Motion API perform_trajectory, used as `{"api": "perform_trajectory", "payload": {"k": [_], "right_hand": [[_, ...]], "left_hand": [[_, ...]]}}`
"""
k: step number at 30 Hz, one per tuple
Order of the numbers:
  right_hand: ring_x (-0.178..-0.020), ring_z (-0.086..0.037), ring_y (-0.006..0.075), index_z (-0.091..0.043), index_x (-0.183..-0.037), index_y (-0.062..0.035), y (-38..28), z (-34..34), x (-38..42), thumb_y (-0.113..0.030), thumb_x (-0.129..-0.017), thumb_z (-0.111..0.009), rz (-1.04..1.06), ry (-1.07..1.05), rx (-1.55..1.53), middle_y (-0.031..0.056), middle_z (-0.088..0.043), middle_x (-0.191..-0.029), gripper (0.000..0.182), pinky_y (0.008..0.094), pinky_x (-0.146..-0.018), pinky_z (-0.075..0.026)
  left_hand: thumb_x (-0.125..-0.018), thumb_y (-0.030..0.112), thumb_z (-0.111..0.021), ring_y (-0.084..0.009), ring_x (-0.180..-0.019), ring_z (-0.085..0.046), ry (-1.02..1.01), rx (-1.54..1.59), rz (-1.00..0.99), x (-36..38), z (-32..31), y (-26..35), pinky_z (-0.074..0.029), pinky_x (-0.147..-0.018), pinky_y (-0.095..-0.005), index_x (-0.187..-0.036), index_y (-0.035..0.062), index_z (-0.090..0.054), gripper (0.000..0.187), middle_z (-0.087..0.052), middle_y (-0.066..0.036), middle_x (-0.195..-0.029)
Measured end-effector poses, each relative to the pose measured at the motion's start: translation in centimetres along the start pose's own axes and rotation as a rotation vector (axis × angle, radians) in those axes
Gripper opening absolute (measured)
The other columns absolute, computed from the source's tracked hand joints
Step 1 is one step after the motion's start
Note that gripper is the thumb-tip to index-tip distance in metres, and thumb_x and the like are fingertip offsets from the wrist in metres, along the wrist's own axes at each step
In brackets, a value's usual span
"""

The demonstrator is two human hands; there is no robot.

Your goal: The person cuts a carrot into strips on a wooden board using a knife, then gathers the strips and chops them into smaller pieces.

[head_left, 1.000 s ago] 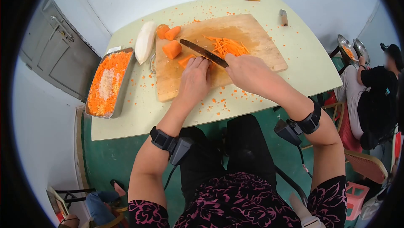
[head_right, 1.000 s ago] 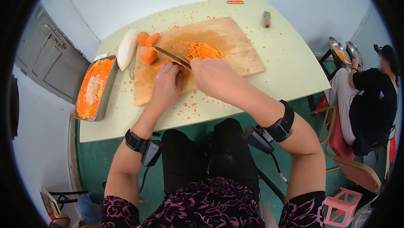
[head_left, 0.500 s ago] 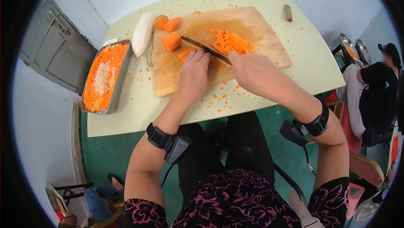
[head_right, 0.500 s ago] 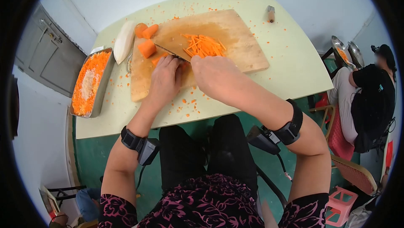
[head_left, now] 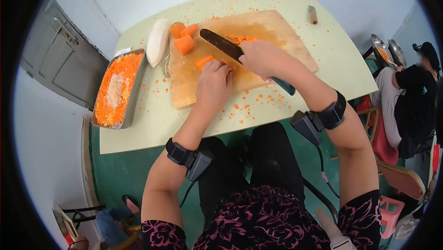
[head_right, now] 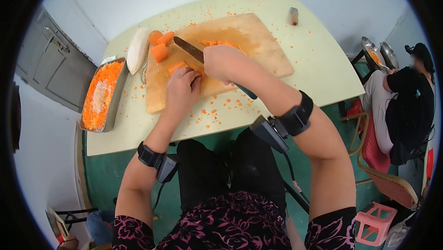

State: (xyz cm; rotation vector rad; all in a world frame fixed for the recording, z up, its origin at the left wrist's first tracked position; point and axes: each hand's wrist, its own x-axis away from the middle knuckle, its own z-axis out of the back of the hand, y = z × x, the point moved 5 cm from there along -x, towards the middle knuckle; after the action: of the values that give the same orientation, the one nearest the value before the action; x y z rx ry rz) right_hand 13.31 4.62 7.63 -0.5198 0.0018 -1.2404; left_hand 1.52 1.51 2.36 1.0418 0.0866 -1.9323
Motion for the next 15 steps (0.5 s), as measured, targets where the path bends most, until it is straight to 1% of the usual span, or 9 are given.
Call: {"api": "perform_trajectory", "payload": {"k": [3,6,9,15], "right_hand": [[-0.055,-0.059,0.0316,-0.050,-0.091,0.0032,0.3,-0.3,1.5,-0.016,-0.088,-0.045,0.181,0.238,0.105,0.0185,-0.058,-0.062,0.020,0.0417,-0.055,-0.048],[-0.056,-0.058,0.0330,-0.050,-0.089,0.0020,0.4,-1.4,2.9,-0.014,-0.087,-0.046,0.284,0.352,0.220,0.0169,-0.057,-0.058,0.017,0.0423,-0.054,-0.047],[-0.060,-0.059,0.0345,-0.049,-0.087,0.0019,0.3,-1.7,3.6,-0.012,-0.085,-0.047,0.287,0.315,0.238,0.0175,-0.057,-0.059,0.014,0.0430,-0.056,-0.046],[-0.060,-0.058,0.0363,-0.048,-0.083,0.0023,0.1,-2.0,2.6,-0.007,-0.083,-0.044,0.319,0.294,0.224,0.0206,-0.058,-0.068,0.010,0.0441,-0.055,-0.045]], "left_hand": [[-0.073,0.001,-0.061,-0.0288,-0.077,-0.056,0.011,-0.018,0.008,0.0,0.1,0.3,-0.046,-0.071,-0.0354,-0.079,-0.0016,-0.064,0.007,-0.059,-0.012,-0.079],[-0.073,0.000,-0.060,-0.0290,-0.077,-0.056,0.011,-0.006,-0.003,0.0,0.1,0.2,-0.046,-0.070,-0.0353,-0.080,-0.0015,-0.064,0.008,-0.059,-0.013,-0.080],[-0.073,0.000,-0.060,-0.0294,-0.077,-0.056,0.018,-0.001,-0.027,0.0,0.2,0.2,-0.046,-0.070,-0.0356,-0.081,-0.0015,-0.064,0.008,-0.059,-0.013,-0.080],[-0.073,-0.001,-0.059,-0.0301,-0.077,-0.055,-0.006,0.001,-0.037,-0.1,0.2,0.3,-0.045,-0.069,-0.0362,-0.081,-0.0015,-0.063,0.009,-0.059,-0.013,-0.080]]}}
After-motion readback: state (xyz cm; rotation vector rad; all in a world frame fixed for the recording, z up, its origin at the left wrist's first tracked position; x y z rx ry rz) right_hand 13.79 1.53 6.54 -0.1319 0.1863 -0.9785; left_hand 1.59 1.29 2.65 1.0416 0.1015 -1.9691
